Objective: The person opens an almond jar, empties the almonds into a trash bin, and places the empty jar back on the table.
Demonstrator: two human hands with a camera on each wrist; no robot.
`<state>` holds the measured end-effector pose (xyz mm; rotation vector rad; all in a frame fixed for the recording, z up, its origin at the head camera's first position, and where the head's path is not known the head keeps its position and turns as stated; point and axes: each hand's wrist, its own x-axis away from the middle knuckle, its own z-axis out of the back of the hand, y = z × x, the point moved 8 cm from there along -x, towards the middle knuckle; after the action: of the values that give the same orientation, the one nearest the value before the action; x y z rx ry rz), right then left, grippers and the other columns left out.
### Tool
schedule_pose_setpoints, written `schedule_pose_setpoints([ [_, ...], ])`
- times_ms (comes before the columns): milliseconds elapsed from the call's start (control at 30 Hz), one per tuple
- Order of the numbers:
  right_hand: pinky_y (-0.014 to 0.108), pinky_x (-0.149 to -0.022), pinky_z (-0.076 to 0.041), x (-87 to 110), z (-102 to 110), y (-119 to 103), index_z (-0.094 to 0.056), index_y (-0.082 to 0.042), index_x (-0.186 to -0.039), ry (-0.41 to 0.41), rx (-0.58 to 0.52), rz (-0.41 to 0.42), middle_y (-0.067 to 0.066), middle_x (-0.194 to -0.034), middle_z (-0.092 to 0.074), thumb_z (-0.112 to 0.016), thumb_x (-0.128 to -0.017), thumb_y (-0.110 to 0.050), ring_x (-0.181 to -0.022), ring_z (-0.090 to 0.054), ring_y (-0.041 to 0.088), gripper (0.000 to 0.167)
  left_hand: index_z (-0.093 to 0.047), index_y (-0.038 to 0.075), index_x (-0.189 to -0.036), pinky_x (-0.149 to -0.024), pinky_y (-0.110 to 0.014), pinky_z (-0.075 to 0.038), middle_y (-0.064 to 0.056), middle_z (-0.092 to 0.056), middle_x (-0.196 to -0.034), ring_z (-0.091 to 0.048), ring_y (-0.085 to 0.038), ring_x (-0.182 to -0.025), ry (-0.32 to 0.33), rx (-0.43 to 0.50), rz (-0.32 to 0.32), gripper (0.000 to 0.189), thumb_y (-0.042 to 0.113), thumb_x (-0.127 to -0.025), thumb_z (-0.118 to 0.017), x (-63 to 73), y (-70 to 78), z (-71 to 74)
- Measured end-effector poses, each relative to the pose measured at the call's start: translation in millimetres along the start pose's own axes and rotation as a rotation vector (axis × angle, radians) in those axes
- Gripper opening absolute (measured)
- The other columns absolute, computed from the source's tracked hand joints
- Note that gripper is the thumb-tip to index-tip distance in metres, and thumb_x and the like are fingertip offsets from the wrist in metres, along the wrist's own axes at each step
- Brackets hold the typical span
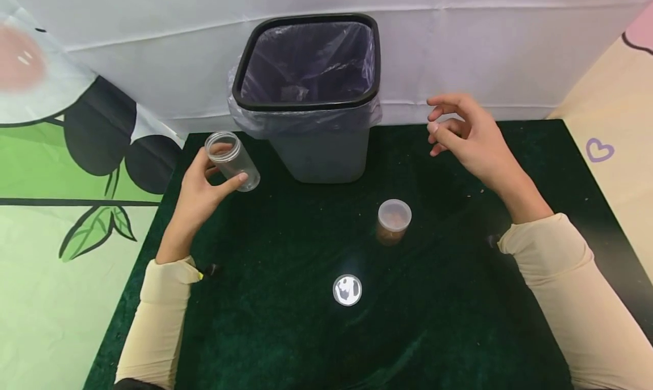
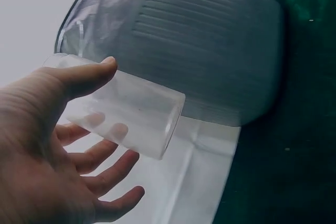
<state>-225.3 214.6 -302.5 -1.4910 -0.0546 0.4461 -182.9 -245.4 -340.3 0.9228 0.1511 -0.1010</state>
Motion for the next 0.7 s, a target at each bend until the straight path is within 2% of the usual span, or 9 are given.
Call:
schedule_pose_setpoints([
  [267, 0.018, -0.071, -0.059, 10.5, -1, 10, -0.052, -0.010, -0.148, 0.011, 0.150, -0.008, 0.006, -0.122, -0.056, -0.060, -0.103, -0.003, -0.084, -0.065, 0.016, 0.046, -0.049, 0.013, -0.146, -0.120, -0.061, -0.035, -0.010, -0.057, -0.146, -0.049, -0.030, -0.140, -0.082, -0.014, 0.044, 0.066, 0.032, -0.092, -0.082, 12.3, -23.0, -27.9],
  [500, 0.016, -0.071, -0.057, 16.1, 0, 15, -0.051, -0.012, -0.149, 0.047, 0.338, 0.011, 0.000, -0.123, -0.056, -0.060, -0.103, -0.003, -0.086, -0.065, 0.009, 0.048, -0.051, 0.015, -0.145, -0.118, -0.058, -0.040, -0.009, -0.060, -0.143, -0.054, -0.029, -0.135, -0.143, 0.007, 0.042, 0.066, 0.029, -0.090, -0.084, 21.0, -30.9, -48.8],
  [700, 0.010, -0.070, -0.054, 22.5, -4, 21, -0.053, -0.011, -0.148, 0.076, 0.528, 0.053, -0.006, -0.122, -0.055, -0.064, -0.101, -0.002, -0.091, -0.061, 0.002, 0.049, -0.051, 0.015, -0.146, -0.117, -0.058, -0.042, -0.008, -0.061, -0.141, -0.056, -0.029, -0.134, -0.175, -0.032, 0.073, 0.068, 0.030, -0.089, -0.085, 28.7, -43.7, -60.6],
])
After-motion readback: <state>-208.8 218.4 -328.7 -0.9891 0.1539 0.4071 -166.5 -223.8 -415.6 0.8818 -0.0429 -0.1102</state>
